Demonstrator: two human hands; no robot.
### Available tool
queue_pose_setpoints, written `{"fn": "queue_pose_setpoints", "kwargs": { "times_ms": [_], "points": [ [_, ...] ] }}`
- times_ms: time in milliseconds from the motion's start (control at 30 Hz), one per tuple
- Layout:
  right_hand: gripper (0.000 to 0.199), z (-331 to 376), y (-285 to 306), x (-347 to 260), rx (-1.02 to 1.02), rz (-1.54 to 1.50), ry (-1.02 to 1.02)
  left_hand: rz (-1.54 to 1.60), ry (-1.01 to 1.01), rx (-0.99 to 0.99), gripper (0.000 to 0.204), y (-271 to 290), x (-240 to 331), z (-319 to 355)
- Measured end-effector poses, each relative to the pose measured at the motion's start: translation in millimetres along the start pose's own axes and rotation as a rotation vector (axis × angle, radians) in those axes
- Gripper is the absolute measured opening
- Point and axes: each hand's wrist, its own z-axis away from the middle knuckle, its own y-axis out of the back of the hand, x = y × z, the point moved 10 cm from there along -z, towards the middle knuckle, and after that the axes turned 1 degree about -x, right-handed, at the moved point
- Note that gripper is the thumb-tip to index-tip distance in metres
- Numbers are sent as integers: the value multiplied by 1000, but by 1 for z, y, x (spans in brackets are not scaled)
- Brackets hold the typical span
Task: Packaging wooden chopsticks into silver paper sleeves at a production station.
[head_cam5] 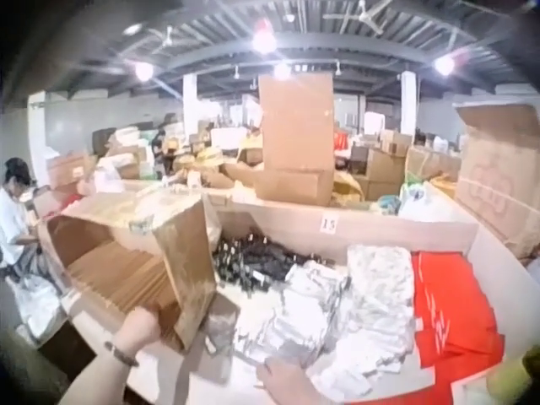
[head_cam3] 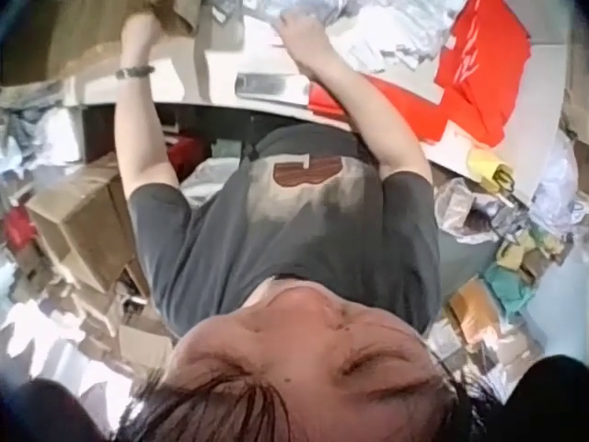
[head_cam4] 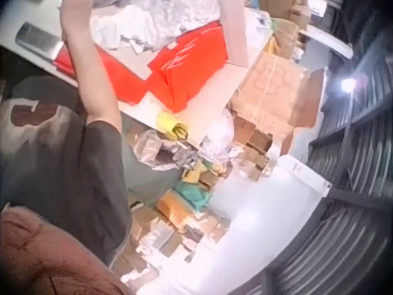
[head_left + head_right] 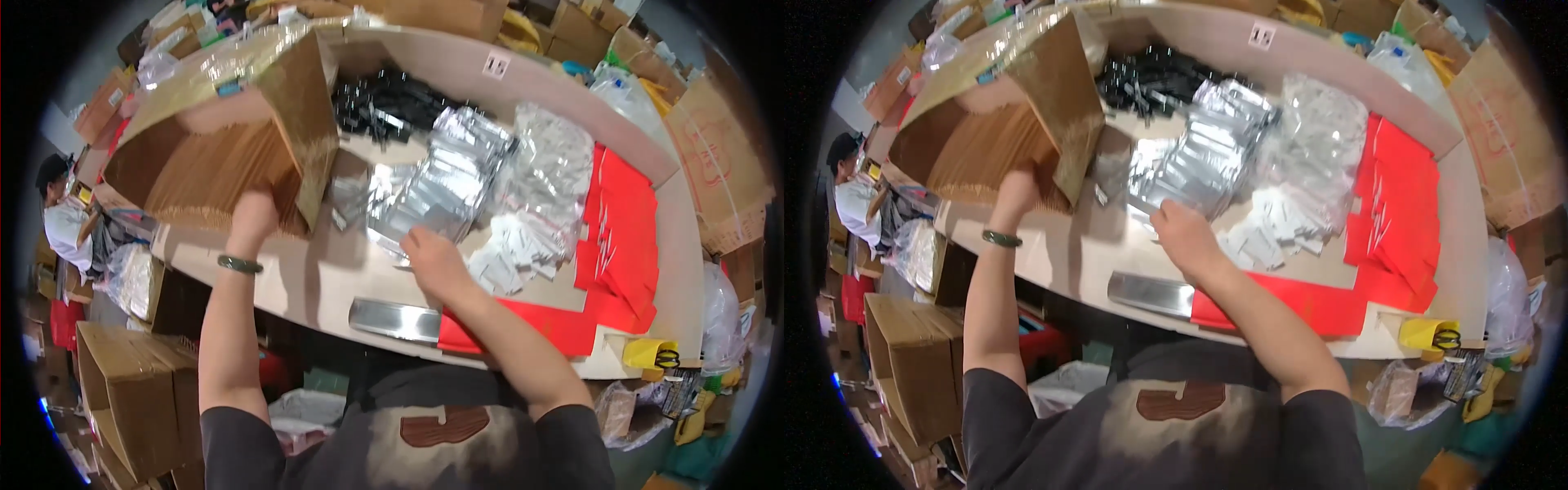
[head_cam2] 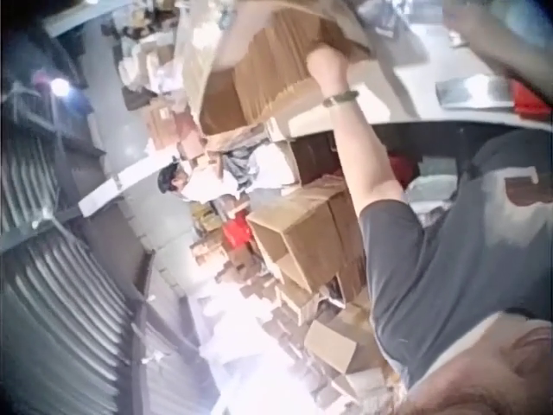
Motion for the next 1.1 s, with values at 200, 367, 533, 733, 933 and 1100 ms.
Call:
{"fn": "queue_pose_setpoints", "kwargs": {
  "times_ms": [200, 367, 533, 733, 933, 1100],
  "points": [
    [26, 68, -18, -51, -205, -62, 50, 1431, 275, 367, 18, -2, -27, 100],
    [31, 88, 47, -54, 93, -72, 47, 1385, 120, -298, 10, -50, 43, 181],
    [41, 120, 44, -41, -171, -64, 13, 1245, 206, -567, 4, -74, 91, 184],
    [47, 111, 41, -37, -211, 82, -78, 1013, -124, -40, 23, -19, 202, 178],
    [44, 110, 38, -22, -204, -81, -121, 1160, -364, -352, 75, 21, 269, 201],
    [57, 103, 63, -33, -194, -104, 38, 395, -482, -50, 94, 41, 242, 175]
  ]
}}
